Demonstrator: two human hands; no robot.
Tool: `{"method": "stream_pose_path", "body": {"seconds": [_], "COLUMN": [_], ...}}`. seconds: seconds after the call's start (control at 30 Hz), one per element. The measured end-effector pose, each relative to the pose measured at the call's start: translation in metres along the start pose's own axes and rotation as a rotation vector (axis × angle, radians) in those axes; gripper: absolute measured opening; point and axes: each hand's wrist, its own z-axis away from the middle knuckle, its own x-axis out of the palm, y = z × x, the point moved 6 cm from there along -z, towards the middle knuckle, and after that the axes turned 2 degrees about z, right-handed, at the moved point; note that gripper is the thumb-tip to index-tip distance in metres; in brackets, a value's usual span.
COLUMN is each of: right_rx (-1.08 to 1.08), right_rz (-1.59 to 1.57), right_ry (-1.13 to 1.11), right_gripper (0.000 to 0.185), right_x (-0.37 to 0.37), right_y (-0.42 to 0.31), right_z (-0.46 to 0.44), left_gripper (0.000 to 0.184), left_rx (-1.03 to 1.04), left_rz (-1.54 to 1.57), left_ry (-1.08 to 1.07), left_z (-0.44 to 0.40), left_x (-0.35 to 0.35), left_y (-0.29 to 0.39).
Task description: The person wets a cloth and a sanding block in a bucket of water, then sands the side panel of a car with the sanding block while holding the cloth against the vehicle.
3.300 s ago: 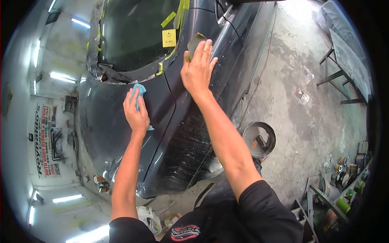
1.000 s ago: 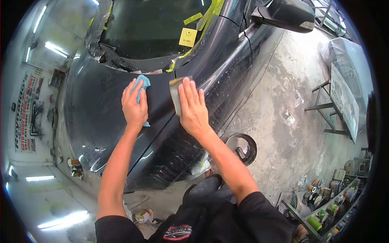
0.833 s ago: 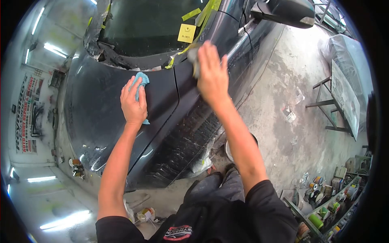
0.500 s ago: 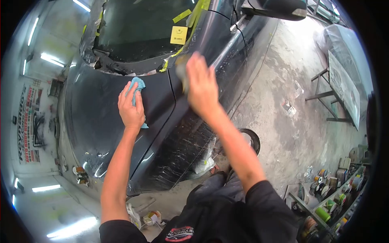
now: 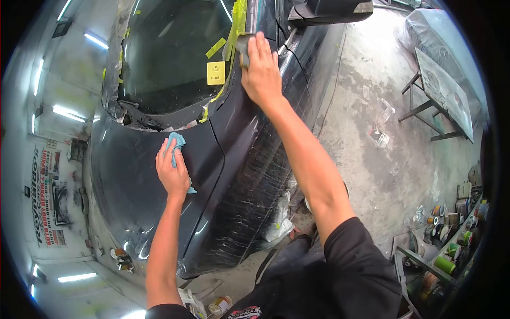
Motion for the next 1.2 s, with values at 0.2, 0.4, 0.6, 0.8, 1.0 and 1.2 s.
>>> {"method": "stream_pose_path", "body": {"seconds": [0.2,0.4,0.6,0.8,1.0,1.2], "right_rx": [0.022,0.179,0.199,0.434,0.308,0.534], "right_rz": [-0.104,-0.102,-0.154,-0.177,-0.19,-0.195], "right_ry": [-0.108,-0.009,-0.108,-0.066,-0.167,-0.106], "right_gripper": [0.082,0.073,0.082,0.065,0.077,0.068], "right_x": [-0.011,0.007,-0.003,0.007,-0.001,0.008], "right_y": [-0.043,0.025,-0.04,0.044,-0.043,0.049], "right_z": [0.118,0.012,0.129,0.016,0.14,0.02], "left_gripper": [0.033,0.032,0.031,0.031,0.032,0.032], "left_rx": [0.025,0.023,0.025,0.035,0.038,0.09], "left_rz": [0.014,0.039,0.011,0.011,-0.004,0.004], "left_ry": [0.0,0.003,-0.009,-0.009,-0.012,-0.004], "left_z": [-0.001,0.0,-0.001,-0.001,-0.001,-0.001], "left_x": [0.001,0.003,0.002,0.003,0.002,0.004], "left_y": [-0.002,-0.005,0.002,0.0,0.004,0.001]}}
